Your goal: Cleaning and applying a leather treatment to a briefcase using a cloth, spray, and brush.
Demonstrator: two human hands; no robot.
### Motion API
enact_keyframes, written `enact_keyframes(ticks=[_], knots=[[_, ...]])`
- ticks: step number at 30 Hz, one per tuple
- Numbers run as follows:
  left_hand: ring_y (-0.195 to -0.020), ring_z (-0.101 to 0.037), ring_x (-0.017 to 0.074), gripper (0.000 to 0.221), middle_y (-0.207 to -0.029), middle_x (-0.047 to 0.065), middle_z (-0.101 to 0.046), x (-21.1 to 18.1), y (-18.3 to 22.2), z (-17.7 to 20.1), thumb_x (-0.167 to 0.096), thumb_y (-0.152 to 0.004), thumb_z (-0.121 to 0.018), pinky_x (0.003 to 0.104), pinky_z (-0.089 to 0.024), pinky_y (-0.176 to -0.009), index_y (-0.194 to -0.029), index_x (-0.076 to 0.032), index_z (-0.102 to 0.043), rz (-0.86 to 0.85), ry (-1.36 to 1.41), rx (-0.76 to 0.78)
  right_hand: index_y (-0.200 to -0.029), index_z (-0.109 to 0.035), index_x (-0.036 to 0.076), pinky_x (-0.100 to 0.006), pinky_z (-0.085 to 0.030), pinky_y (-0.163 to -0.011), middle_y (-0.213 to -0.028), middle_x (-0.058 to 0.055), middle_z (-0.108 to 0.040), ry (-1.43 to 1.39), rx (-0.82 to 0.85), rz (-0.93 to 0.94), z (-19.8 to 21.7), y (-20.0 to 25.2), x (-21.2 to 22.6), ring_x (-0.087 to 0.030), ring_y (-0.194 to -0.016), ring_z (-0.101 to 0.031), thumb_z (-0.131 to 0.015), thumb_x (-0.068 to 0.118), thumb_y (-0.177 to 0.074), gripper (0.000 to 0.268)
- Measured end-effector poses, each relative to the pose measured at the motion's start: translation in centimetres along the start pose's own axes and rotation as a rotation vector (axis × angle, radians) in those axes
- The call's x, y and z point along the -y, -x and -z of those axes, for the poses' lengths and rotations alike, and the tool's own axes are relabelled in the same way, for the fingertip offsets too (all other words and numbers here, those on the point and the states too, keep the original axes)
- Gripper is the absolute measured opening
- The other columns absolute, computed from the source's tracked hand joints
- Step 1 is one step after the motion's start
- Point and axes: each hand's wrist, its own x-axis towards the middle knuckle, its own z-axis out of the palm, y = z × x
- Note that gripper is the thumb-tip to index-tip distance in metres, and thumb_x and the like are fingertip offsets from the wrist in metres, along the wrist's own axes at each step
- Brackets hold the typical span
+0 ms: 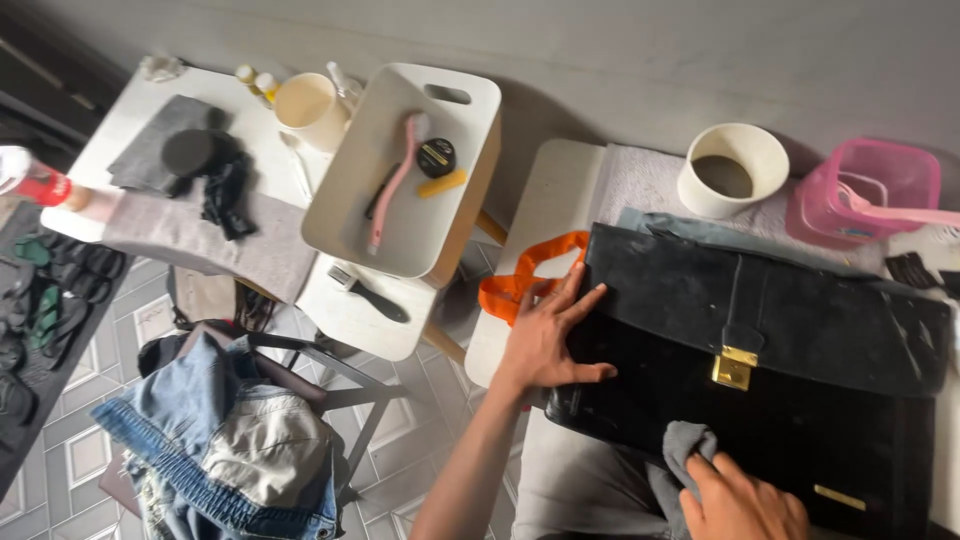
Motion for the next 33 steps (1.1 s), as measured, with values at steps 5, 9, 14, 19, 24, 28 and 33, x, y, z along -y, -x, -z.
enact_keyframes(ticks=[5,9,14,19,24,28,33], knots=[[-0.148,-0.047,0.0314,0.111,-0.170,0.021,-0.027,-0.2,0.0,0.0,-0.077,-0.068,-0.063,0.057,-0.016,-0.123,-0.159,-0.018,-0.039,0.039,0.033,0.024,-0.133,-0.051,0.041,-0.048,-0.058,-0.090,-0.132,0.009,-0.061,-0.112,-0.080,-0.126,0.3,-1.8,-0.1,-0.031,-0.107,-0.078,-0.047,0.059,-0.091,0.046],[-0.151,-0.043,0.0299,0.111,-0.170,0.021,-0.026,0.0,0.2,0.0,-0.078,-0.068,-0.062,0.062,-0.016,-0.122,-0.159,-0.019,-0.039,0.043,0.045,0.032,-0.119,-0.060,0.048,-0.038,-0.063,-0.071,-0.106,0.023,-0.068,-0.100,-0.281,0.040,-3.5,-1.3,1.3,-0.019,-0.081,-0.078,-0.060,0.047,-0.082,0.037],[-0.156,-0.035,0.0275,0.100,-0.172,0.017,-0.020,0.5,0.0,-0.7,-0.074,-0.079,-0.065,0.067,-0.018,-0.120,-0.159,-0.019,-0.040,0.031,0.016,0.032,-0.096,-0.060,0.030,-0.062,-0.053,-0.070,-0.104,-0.001,-0.062,-0.137,-0.368,0.142,-2.5,-2.8,0.3,-0.043,-0.084,-0.072,-0.049,0.046,-0.087,0.021],[-0.156,-0.038,0.0263,0.082,-0.172,0.017,-0.022,0.6,0.2,-0.9,-0.070,-0.096,-0.045,0.059,-0.027,-0.118,-0.160,-0.020,-0.038,0.019,-0.017,0.016,-0.098,-0.063,0.025,-0.062,-0.052,-0.068,-0.096,-0.005,-0.061,-0.145,-0.346,0.252,-0.4,-2.4,0.3,-0.046,-0.079,-0.069,-0.053,0.037,-0.086,0.020],[-0.155,-0.043,0.0262,0.073,-0.173,0.016,-0.022,0.9,0.1,-1.2,-0.064,-0.101,-0.042,0.051,-0.032,-0.113,-0.161,-0.022,-0.038,0.008,-0.024,0.012,-0.089,-0.063,0.021,-0.056,-0.055,-0.056,-0.084,-0.002,-0.059,-0.179,-0.417,0.506,-1.9,-3.2,0.4,-0.039,-0.068,-0.068,-0.061,0.032,-0.082,0.013],[-0.154,-0.044,0.0286,0.064,-0.173,0.015,-0.023,1.2,0.5,-1.9,-0.055,-0.105,-0.042,0.048,-0.032,-0.113,-0.161,-0.023,-0.036,0.021,-0.039,0.016,-0.093,-0.061,0.022,-0.061,-0.053,-0.067,-0.097,-0.007,-0.062,-0.085,-0.387,0.314,-1.3,-3.7,0.2,-0.045,-0.081,-0.069,-0.049,0.040,-0.089,0.022],[-0.152,-0.047,0.0304,0.058,-0.172,0.013,-0.025,1.9,0.4,-2.0,-0.044,-0.108,-0.045,0.046,-0.034,-0.112,-0.162,-0.025,-0.035,-0.002,-0.034,0.009,-0.088,-0.059,0.023,-0.063,-0.051,-0.066,-0.092,-0.003,-0.060,-0.094,-0.336,0.424,-0.9,-3.5,1.1,-0.044,-0.079,-0.068,-0.055,0.042,-0.085,0.020]])
